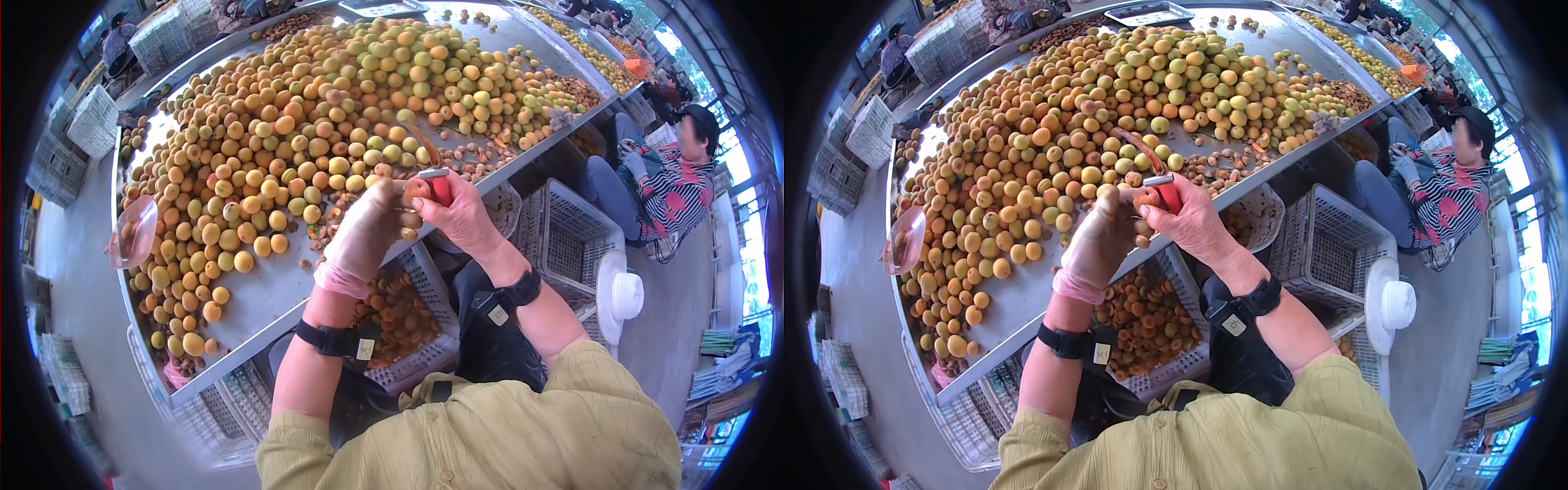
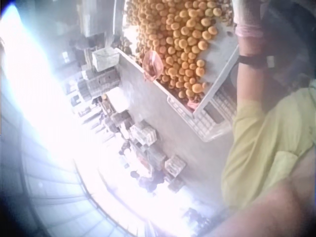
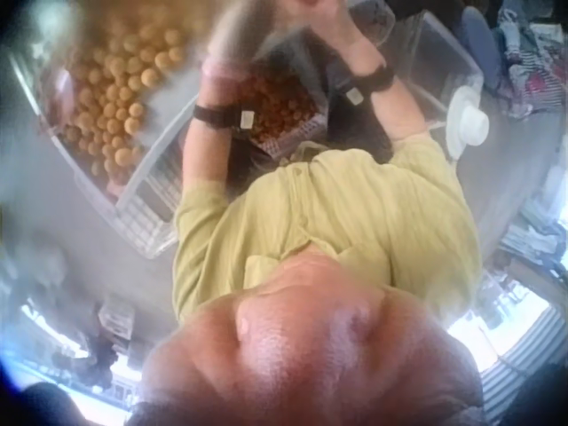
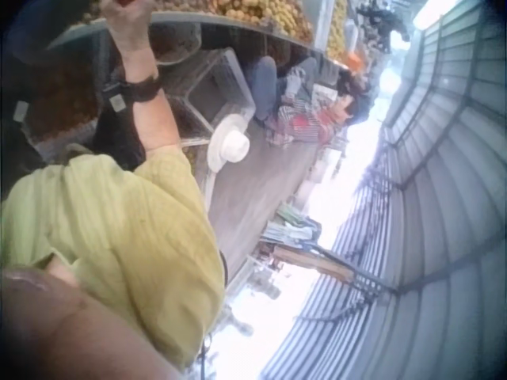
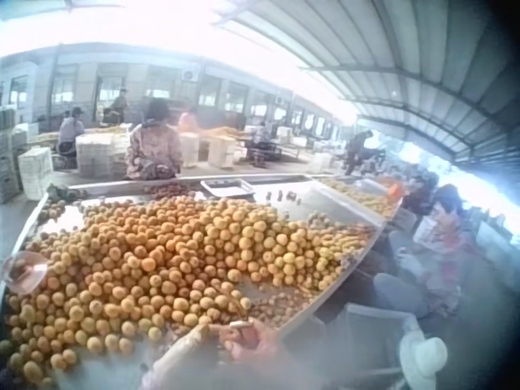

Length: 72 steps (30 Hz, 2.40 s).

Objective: The person processes apricots by picking them up from a pile, cutting them open with a knife, and removing the pits by hand. They place the pitted apricot halves into a basket and the pits onto the table.

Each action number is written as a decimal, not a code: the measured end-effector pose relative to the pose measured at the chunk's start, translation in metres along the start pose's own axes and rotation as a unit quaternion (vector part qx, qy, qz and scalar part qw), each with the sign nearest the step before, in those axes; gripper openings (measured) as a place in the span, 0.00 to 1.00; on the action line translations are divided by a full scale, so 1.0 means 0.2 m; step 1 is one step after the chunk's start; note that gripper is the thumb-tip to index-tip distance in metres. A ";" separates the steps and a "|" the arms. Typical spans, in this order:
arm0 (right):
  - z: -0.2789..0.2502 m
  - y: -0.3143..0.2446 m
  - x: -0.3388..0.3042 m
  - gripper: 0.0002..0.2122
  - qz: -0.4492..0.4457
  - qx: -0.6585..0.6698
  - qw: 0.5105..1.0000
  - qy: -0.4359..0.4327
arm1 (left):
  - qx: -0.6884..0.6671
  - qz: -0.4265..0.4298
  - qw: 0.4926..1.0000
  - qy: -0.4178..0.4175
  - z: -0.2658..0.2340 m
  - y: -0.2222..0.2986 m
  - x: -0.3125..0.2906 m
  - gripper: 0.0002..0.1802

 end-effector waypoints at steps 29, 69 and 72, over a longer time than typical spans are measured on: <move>0.10 0.22 0.22 0.12 -0.004 -0.072 0.994 -0.081 | 0.126 0.231 0.931 0.252 -0.37 0.39 -0.01 0.26; 0.17 0.13 0.18 0.11 -0.083 -0.288 0.953 -0.032 | 0.113 0.205 0.949 0.213 -0.27 0.33 -0.01 0.27; 0.18 0.14 0.18 0.13 -0.087 -0.285 0.954 -0.030 | 0.005 0.215 0.965 0.152 -0.26 0.29 0.01 0.18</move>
Point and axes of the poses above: each hand's wrist, its own x-axis towards the middle knuckle, its own z-axis out of the palm, y = z × x, the point moved 10 cm from there along x, towards the middle knuckle
